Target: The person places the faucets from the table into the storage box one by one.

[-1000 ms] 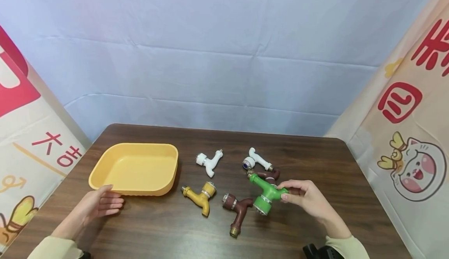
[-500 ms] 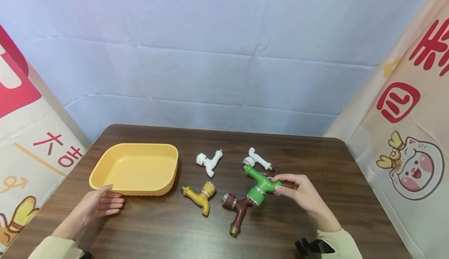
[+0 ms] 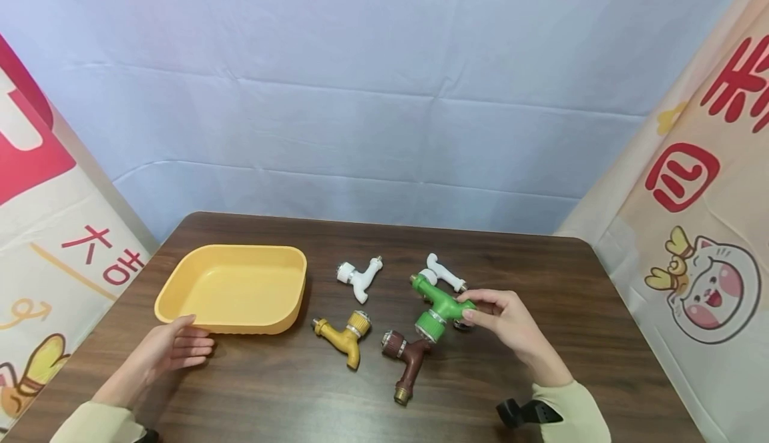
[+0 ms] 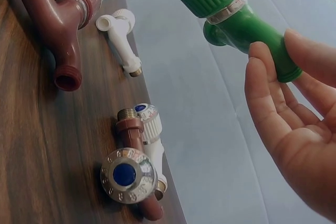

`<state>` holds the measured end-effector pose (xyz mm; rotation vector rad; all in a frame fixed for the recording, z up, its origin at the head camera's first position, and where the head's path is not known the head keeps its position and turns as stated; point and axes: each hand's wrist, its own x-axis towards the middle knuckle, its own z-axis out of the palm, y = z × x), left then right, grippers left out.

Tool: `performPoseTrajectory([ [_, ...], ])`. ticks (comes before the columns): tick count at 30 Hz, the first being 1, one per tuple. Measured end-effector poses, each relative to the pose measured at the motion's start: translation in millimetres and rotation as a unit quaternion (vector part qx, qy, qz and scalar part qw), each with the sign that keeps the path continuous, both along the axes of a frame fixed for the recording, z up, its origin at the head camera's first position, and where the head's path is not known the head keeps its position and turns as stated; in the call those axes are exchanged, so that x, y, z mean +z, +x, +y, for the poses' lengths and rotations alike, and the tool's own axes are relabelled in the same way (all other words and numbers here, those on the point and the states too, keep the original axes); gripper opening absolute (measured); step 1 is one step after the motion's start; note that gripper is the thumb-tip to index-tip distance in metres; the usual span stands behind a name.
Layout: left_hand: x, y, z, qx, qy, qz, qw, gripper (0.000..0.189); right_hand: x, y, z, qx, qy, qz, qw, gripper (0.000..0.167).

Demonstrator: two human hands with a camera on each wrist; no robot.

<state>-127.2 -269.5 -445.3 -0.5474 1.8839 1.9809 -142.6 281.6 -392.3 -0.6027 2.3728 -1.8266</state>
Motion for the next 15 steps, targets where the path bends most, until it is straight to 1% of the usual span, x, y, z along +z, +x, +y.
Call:
performPoseTrajectory([
  [3,-1.1,-0.2,-0.3,0.002,0.000,0.004,1.0000,0.046,-0.5,-1.6,-2.3,0.002,-0.003,0.003,1.0000,0.017],
  [10,-4.2,-1.3,-5.8,-0.027,0.028,0.018,0.9991,0.046,-0.8,-3.8,-8.3,-0.013,-0.002,0.009,0.9999,0.018],
  [13,-2.4,-0.8,-4.2,-0.018,0.021,0.013,0.9995,0.046,-0.3,-5.0,-10.5,-0.010,-0.007,0.010,0.9999,0.018],
  [14,-1.7,-0.4,-2.3,-0.006,0.009,0.010,0.9999,0.046,0.1,-5.5,-11.4,-0.009,-0.009,0.010,0.9999,0.018],
  [15,-0.9,-0.2,-1.5,-0.002,0.006,0.008,0.9999,0.045,0.5,-5.8,-12.1,-0.007,-0.012,0.011,0.9998,0.018],
])
